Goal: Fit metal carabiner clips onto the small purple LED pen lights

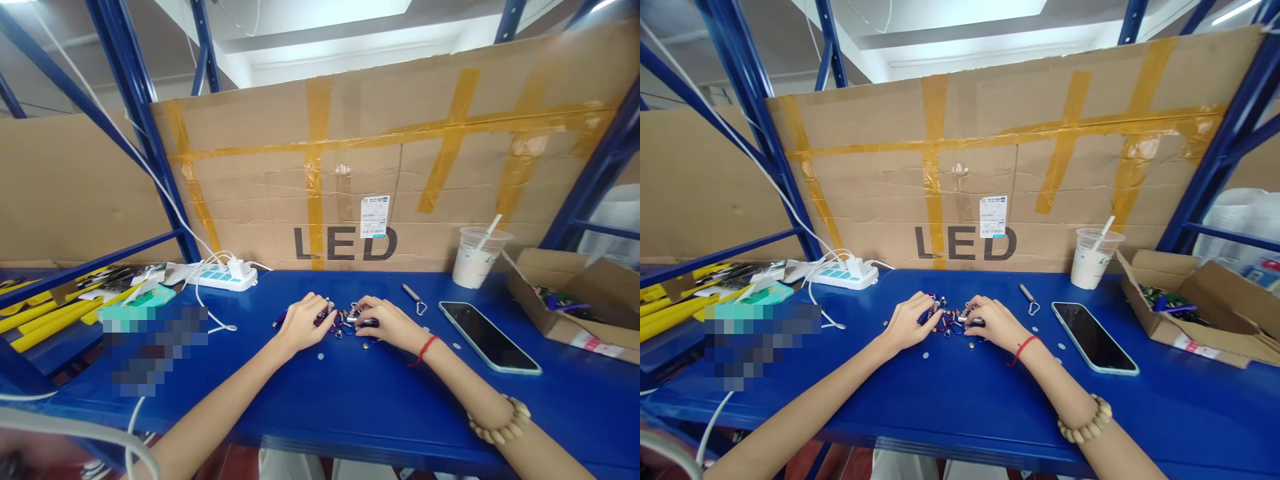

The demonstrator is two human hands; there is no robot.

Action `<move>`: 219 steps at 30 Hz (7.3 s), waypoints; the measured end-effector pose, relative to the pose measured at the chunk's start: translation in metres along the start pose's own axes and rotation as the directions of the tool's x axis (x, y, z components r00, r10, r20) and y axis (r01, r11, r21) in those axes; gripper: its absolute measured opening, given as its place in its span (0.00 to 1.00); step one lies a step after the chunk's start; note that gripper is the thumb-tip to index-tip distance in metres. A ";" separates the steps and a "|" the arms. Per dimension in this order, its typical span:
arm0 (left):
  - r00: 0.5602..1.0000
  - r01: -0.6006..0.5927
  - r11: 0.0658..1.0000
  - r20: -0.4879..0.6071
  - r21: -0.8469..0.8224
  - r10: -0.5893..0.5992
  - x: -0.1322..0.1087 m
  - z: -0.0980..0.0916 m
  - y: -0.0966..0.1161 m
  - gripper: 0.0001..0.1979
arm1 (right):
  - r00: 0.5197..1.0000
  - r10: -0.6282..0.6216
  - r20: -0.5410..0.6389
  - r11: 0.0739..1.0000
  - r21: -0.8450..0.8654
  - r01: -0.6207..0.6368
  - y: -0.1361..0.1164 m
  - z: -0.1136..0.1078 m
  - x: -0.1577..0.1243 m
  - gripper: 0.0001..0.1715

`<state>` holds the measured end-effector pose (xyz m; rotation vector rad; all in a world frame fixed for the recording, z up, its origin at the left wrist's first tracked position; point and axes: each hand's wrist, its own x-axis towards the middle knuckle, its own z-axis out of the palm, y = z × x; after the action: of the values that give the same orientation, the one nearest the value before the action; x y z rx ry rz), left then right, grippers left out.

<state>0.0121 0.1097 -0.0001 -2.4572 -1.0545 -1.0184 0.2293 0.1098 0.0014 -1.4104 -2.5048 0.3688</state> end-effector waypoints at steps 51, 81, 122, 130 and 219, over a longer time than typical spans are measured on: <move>0.909 0.006 0.998 0.416 -0.062 0.020 -0.001 0.000 0.006 0.18 | 0.961 0.182 -0.210 0.802 0.597 -0.021 -0.026 -0.005 -0.001 0.22; 0.944 -0.039 0.996 0.324 -0.080 0.063 -0.008 0.011 0.018 0.14 | 0.921 0.334 0.203 0.533 0.765 -0.362 -0.029 -0.011 -0.006 0.34; 0.773 0.530 0.799 0.225 0.284 -0.593 0.020 -0.034 -0.013 0.21 | 0.998 0.064 -0.020 0.998 0.017 -0.064 0.019 0.008 -0.001 0.49; 0.784 0.581 0.804 0.178 0.128 -0.595 0.015 -0.027 -0.020 0.22 | 0.999 -0.023 -0.030 0.999 0.032 0.024 0.016 0.014 0.001 0.39; 0.817 0.570 0.485 0.517 -0.663 -0.255 0.005 0.000 0.012 0.16 | 0.977 0.182 -0.110 0.610 0.792 -0.025 -0.037 0.007 0.003 0.23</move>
<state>0.0234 0.1037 0.0038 -3.2926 -1.6797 -1.4992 0.1958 0.0931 0.0070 -1.1162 -1.7068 1.1493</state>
